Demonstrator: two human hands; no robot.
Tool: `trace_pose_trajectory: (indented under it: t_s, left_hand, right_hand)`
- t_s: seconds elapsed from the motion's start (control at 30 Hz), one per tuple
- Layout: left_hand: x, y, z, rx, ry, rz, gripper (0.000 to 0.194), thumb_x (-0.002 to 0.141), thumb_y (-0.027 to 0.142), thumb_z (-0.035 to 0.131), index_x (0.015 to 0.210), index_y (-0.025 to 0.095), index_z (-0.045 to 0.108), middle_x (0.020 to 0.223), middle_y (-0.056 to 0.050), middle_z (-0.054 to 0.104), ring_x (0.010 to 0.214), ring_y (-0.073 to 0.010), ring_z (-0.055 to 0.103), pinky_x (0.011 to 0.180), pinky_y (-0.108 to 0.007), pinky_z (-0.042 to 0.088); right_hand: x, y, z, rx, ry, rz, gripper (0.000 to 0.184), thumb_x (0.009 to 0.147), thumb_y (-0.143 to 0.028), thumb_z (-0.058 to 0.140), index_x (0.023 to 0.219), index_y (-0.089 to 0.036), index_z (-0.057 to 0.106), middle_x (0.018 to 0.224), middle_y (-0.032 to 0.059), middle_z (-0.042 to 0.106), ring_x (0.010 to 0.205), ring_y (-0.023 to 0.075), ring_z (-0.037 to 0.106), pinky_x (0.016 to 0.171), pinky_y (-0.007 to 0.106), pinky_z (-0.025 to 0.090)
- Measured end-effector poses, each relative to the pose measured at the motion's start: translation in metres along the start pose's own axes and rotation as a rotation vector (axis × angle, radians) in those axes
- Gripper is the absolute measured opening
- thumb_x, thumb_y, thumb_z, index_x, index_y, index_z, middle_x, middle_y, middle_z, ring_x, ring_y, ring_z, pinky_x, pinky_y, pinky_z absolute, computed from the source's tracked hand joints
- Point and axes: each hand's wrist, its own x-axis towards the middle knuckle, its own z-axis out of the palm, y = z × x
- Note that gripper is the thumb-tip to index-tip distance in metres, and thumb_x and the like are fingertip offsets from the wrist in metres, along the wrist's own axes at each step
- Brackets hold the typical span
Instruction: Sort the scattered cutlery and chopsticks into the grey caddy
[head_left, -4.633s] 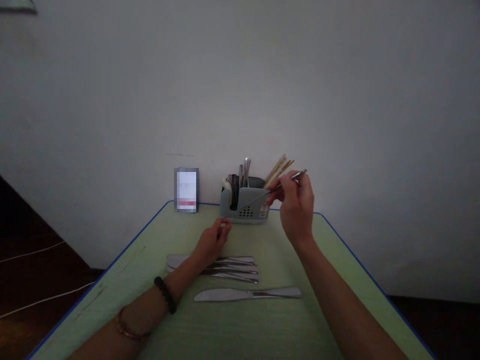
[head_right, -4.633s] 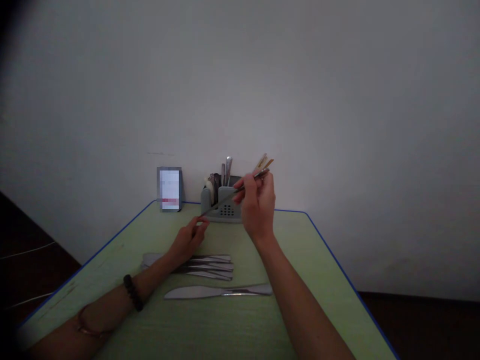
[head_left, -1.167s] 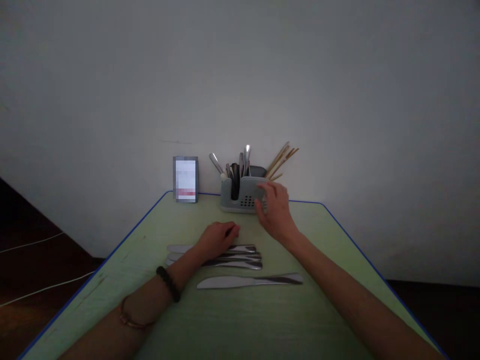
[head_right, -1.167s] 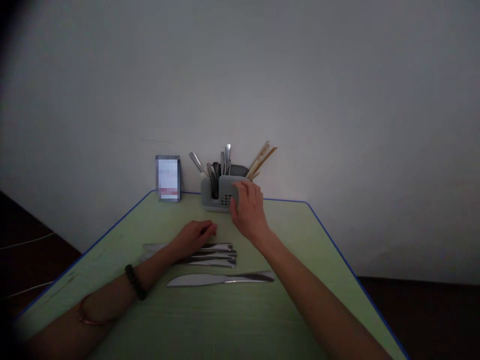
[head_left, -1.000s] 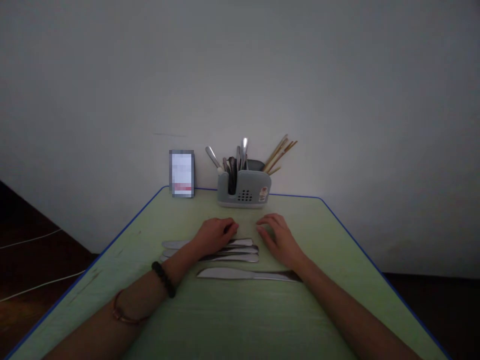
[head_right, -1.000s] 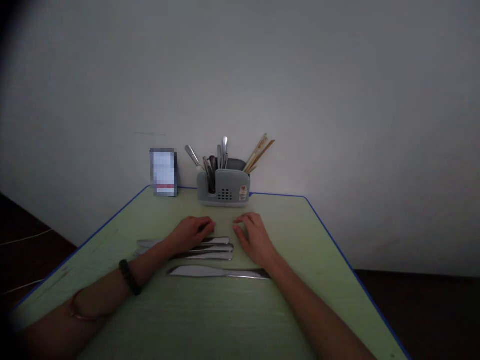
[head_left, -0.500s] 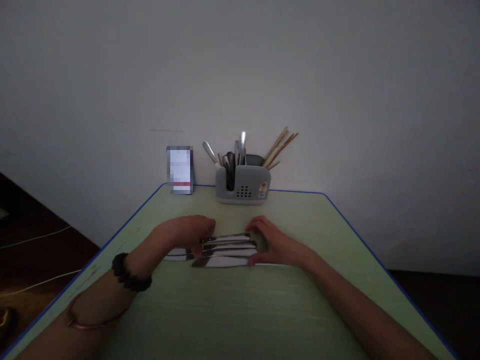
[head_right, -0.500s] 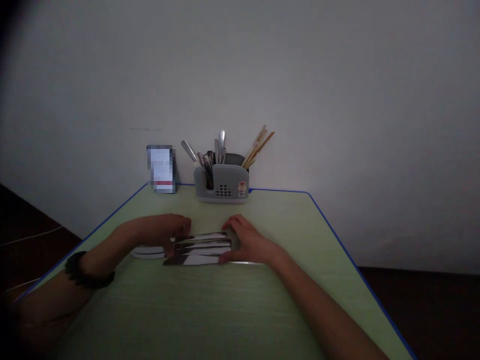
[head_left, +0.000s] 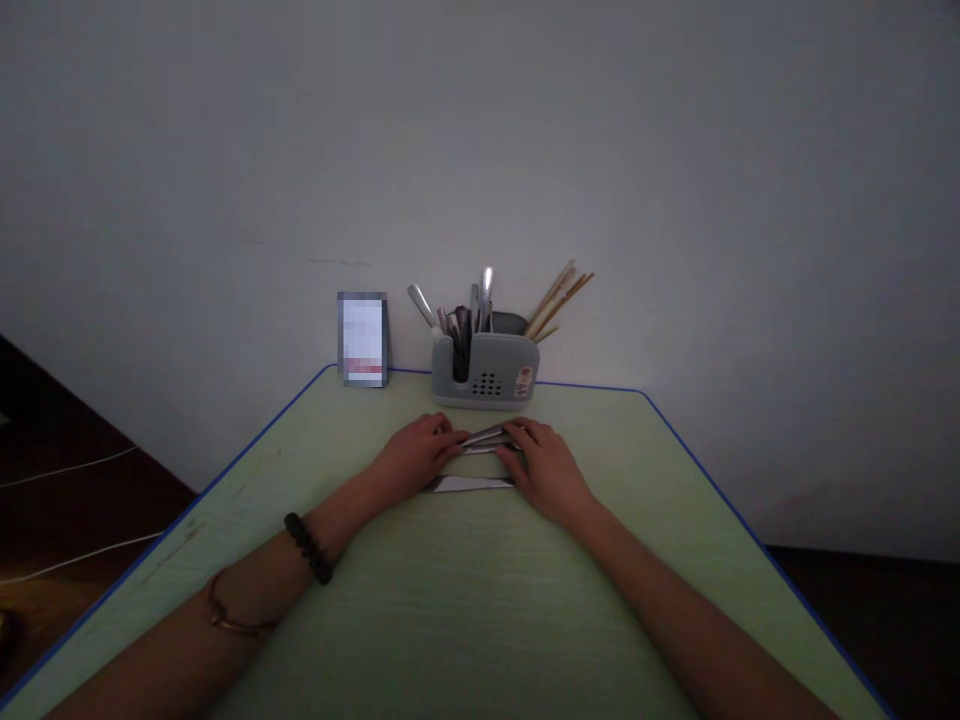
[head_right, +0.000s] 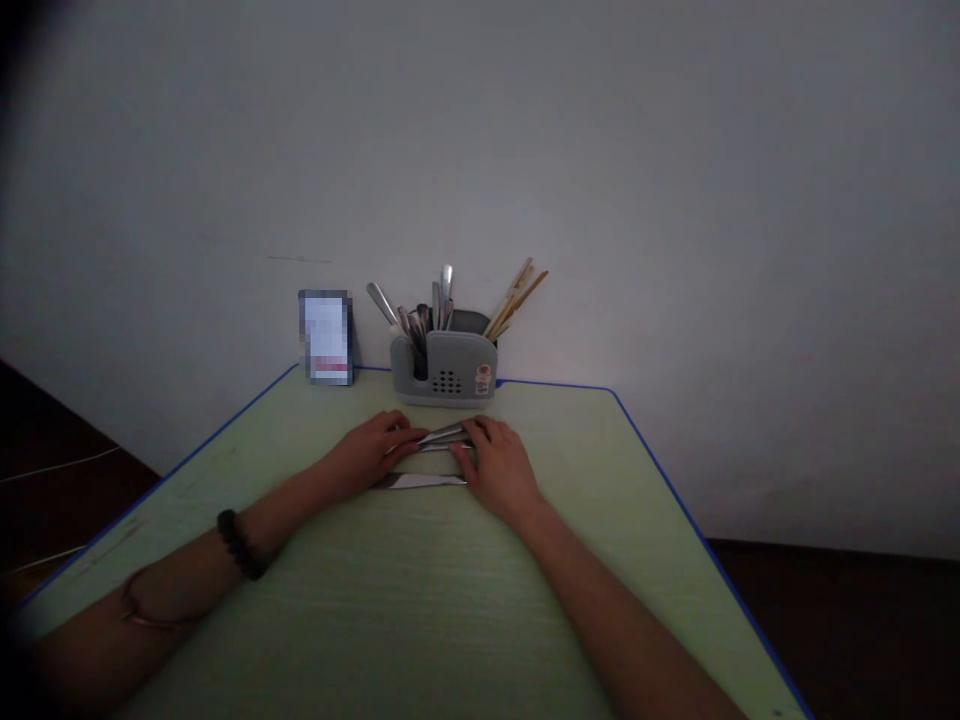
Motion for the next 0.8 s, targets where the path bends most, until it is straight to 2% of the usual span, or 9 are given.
trace_pose_trajectory:
  t_s: [0.1,0.17,0.33,0.47,0.67,0.8]
  left_hand:
    - [-0.003,0.0,0.01,0.012,0.055,0.025,0.034,0.093,0.032,0.041,0.119,0.023,0.061,0.103,-0.008,0.058,0.095,-0.0204,0.054,0.086,-0.033,0.044]
    - [-0.003,0.0,0.011,-0.012,0.054,0.044,0.033,0.094,0.031,0.041,0.117,0.021,0.061,0.104,-0.008,0.058,0.095,-0.0193,0.054,0.087,-0.032,0.044]
    - [-0.001,0.003,0.007,-0.029,0.005,0.051,0.03,0.094,0.033,0.041,0.109,0.019,0.063,0.103,-0.007,0.06,0.092,-0.0182,0.057,0.084,-0.029,0.046]
    - [-0.002,0.005,0.005,0.016,-0.015,0.041,0.028,0.093,0.039,0.042,0.102,0.02,0.061,0.1,-0.004,0.061,0.085,-0.0169,0.059,0.077,-0.027,0.046]
    - [-0.004,0.01,0.003,0.092,-0.012,0.03,0.028,0.093,0.041,0.042,0.093,0.019,0.058,0.09,-0.003,0.063,0.079,-0.0169,0.059,0.069,-0.026,0.043]
    - [-0.004,0.011,0.003,0.105,0.072,0.048,0.028,0.092,0.042,0.044,0.092,0.018,0.059,0.088,-0.004,0.064,0.08,-0.0178,0.058,0.072,-0.029,0.044]
  right_hand:
    - [-0.001,-0.001,-0.001,-0.026,-0.029,0.015,0.048,0.091,-0.039,0.044,0.13,-0.012,0.047,0.128,0.0153,0.053,0.115,0.0272,0.046,0.098,0.042,0.038]
    - [-0.002,-0.001,-0.002,-0.041,-0.039,0.034,0.048,0.089,-0.036,0.047,0.131,-0.012,0.046,0.122,0.0146,0.056,0.11,0.0273,0.048,0.095,0.042,0.039]
    - [-0.002,0.0,-0.003,-0.039,-0.01,0.071,0.029,0.085,-0.036,0.054,0.107,-0.017,0.06,0.105,0.012,0.057,0.099,0.0259,0.049,0.087,0.039,0.04]
    - [-0.002,0.002,-0.004,-0.004,0.012,0.06,0.024,0.084,-0.039,0.055,0.093,-0.017,0.058,0.104,0.0117,0.057,0.097,0.0245,0.049,0.083,0.036,0.039]
    - [0.001,0.004,-0.008,0.03,-0.116,0.051,0.027,0.086,-0.042,0.053,0.093,-0.016,0.057,0.083,0.0065,0.061,0.078,0.0191,0.052,0.069,0.029,0.037]
    - [0.004,0.008,-0.012,0.01,-0.208,-0.006,0.031,0.089,-0.046,0.048,0.082,-0.017,0.057,0.077,0.0053,0.061,0.071,0.0169,0.053,0.065,0.027,0.035]
